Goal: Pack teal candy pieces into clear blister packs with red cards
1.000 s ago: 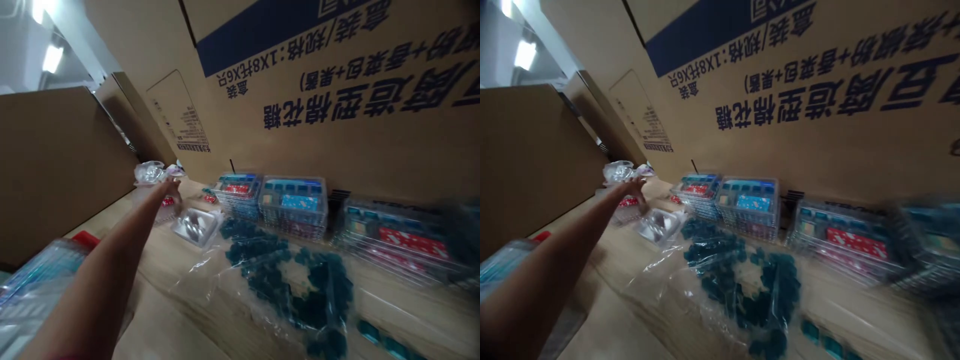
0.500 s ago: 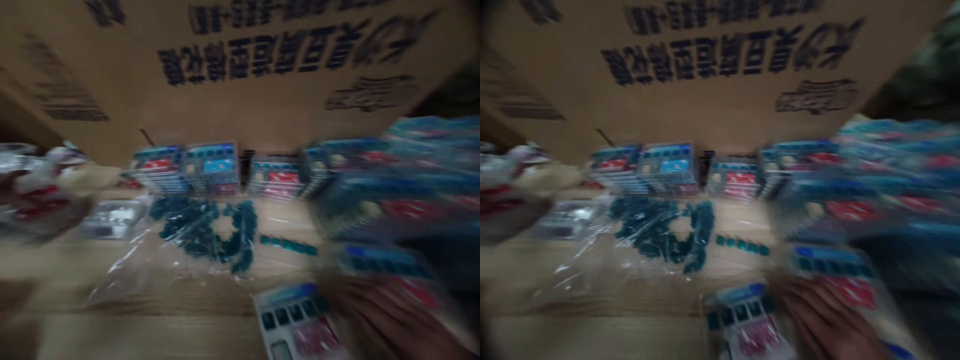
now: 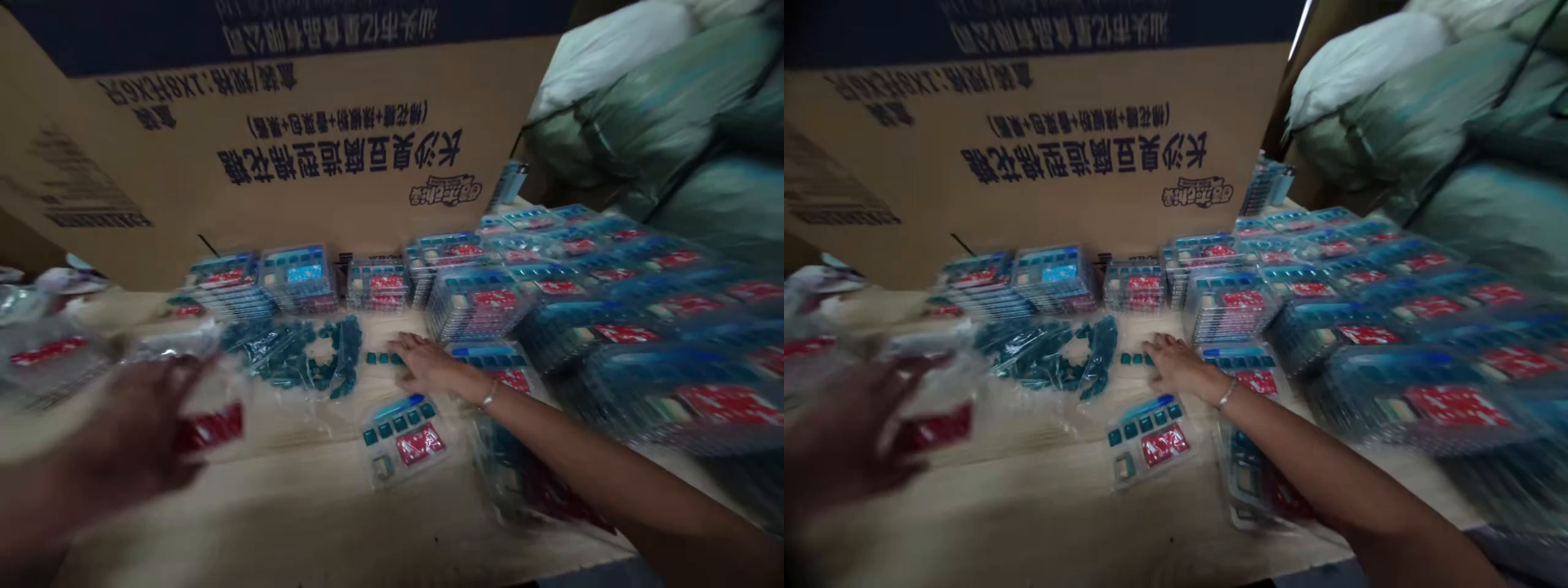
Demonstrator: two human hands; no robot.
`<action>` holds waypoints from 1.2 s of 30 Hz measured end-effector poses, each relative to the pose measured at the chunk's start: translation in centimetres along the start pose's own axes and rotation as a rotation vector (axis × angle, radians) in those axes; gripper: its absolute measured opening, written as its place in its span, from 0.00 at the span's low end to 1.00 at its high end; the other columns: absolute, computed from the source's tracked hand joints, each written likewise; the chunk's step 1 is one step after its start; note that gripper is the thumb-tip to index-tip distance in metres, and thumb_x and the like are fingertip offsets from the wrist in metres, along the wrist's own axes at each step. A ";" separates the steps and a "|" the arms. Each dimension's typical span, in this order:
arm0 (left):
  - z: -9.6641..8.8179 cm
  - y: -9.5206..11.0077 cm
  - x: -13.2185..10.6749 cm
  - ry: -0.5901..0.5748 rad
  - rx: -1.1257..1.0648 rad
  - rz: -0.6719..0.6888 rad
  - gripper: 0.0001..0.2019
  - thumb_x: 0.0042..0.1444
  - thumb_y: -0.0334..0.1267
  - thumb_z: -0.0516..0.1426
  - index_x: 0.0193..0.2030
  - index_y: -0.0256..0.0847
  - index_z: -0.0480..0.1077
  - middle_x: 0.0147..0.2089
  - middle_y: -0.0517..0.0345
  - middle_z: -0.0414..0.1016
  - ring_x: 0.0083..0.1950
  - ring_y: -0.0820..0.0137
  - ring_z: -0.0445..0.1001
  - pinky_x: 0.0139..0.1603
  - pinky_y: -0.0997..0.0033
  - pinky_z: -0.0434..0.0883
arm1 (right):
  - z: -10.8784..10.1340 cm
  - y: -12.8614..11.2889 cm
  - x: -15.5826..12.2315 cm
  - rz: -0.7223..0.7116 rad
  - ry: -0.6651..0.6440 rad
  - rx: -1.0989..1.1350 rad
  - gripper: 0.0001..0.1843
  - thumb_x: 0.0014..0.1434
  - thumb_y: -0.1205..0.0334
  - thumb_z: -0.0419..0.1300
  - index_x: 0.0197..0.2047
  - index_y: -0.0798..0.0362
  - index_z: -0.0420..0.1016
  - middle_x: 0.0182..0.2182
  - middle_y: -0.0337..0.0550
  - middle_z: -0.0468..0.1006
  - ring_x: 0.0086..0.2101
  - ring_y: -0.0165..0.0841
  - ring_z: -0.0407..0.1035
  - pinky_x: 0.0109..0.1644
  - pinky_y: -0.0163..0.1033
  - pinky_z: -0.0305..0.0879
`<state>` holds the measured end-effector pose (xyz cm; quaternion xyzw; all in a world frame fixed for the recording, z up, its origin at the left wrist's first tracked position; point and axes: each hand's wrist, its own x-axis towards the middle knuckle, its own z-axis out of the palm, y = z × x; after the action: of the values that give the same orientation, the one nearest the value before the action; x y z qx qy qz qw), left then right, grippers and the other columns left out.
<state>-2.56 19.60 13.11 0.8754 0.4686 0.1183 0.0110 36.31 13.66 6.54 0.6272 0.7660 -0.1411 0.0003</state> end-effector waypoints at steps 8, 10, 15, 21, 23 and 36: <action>10.6 10.3 -11.4 -0.179 -0.064 0.143 0.49 0.38 0.48 0.62 0.68 0.46 0.47 0.62 0.40 0.63 0.61 0.45 0.63 0.59 0.36 0.58 | 0.3 -1.2 1.4 -0.067 -0.090 -0.239 0.43 0.45 0.72 0.60 0.64 0.53 0.54 0.49 0.56 0.71 0.43 0.42 0.71 0.41 0.39 0.66; 10.6 10.1 -11.8 -0.189 -0.063 0.155 0.50 0.38 0.50 0.63 0.68 0.45 0.46 0.66 0.39 0.56 0.64 0.43 0.57 0.60 0.33 0.55 | 0.6 -1.2 1.3 -0.070 -0.046 -0.303 0.33 0.52 0.74 0.56 0.62 0.53 0.58 0.47 0.54 0.73 0.42 0.40 0.71 0.42 0.39 0.65; 7.0 8.0 -12.4 -0.035 -0.073 0.058 0.41 0.49 0.52 0.59 0.67 0.42 0.47 0.67 0.37 0.54 0.65 0.48 0.57 0.59 0.39 0.59 | 0.0 -1.8 -0.7 -0.016 0.071 -0.360 0.28 0.59 0.78 0.45 0.62 0.56 0.55 0.46 0.59 0.72 0.43 0.42 0.70 0.43 0.44 0.66; 4.7 11.2 -14.6 0.410 0.041 0.115 0.32 0.54 0.37 0.59 0.64 0.43 0.52 0.59 0.40 0.66 0.61 0.56 0.64 0.59 0.52 0.63 | 1.1 -8.3 -8.4 -0.287 0.428 -0.389 0.32 0.58 0.76 0.47 0.65 0.52 0.52 0.50 0.60 0.71 0.44 0.46 0.69 0.44 0.51 0.68; 5.0 13.7 -15.5 0.477 0.040 0.248 0.30 0.54 0.35 0.58 0.63 0.43 0.53 0.57 0.42 0.69 0.61 0.58 0.65 0.60 0.54 0.62 | 2.5 -11.5 -11.2 -0.467 0.492 -0.352 0.30 0.59 0.75 0.49 0.64 0.50 0.55 0.51 0.58 0.72 0.45 0.45 0.70 0.45 0.50 0.68; 7.1 12.2 -17.1 0.388 -0.709 -0.537 0.13 0.55 0.43 0.54 0.43 0.40 0.71 0.34 0.55 0.75 0.31 0.70 0.73 0.32 0.71 0.72 | 5.8 -14.9 -8.6 -0.382 0.346 0.532 0.22 0.56 0.67 0.60 0.54 0.51 0.62 0.42 0.45 0.73 0.39 0.33 0.73 0.43 0.41 0.70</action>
<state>-0.16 -0.64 4.48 0.6276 0.6023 0.4246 0.2513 22.80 1.51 5.68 0.4655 0.7945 -0.2246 -0.3187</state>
